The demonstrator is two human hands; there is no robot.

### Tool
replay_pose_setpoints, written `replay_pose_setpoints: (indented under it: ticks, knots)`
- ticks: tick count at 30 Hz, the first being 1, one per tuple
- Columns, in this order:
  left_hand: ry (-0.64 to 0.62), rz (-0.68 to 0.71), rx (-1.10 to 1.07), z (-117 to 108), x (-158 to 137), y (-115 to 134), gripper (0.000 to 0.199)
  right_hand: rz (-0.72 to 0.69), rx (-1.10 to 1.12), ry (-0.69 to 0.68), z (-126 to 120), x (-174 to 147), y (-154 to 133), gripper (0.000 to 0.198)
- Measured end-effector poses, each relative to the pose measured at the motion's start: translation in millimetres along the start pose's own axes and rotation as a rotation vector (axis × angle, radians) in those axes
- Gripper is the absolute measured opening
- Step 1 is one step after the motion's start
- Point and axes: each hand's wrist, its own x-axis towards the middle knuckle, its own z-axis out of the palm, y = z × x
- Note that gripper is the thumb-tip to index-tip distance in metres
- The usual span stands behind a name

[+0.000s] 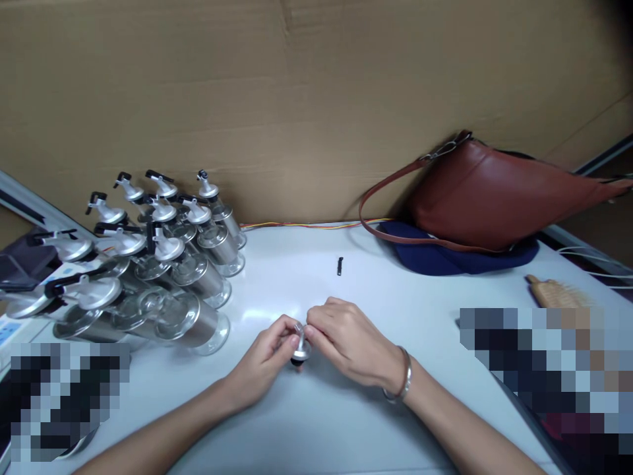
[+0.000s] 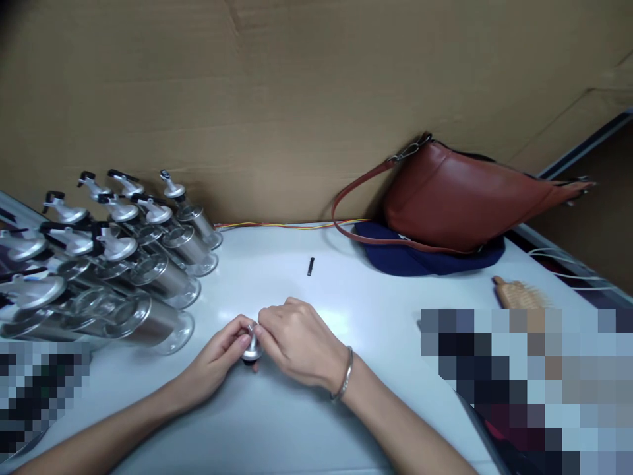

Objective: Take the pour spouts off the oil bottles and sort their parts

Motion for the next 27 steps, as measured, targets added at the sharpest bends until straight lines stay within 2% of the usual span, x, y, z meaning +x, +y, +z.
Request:
replay_pose_setpoints:
  ticks: [7,15,19,27]
  knots:
    - [0.024,-0.003,0.039,3,1,7,0.040,-0.029,0.050,0.071,2,1,-1,0.031]
    - [0.016,0.005,0.050,1,-1,-2,0.028,-0.048,0.042,0.137,6,1,2,0.033]
    - [0.049,-0.019,-0.003,0,0,-6,0.032,-0.044,0.030,0.141,5,0,4,0.033]
    - [-0.007,0.017,0.057,-3,3,-2,0.037,-0.003,0.081,0.093,3,-1,4,0.034]
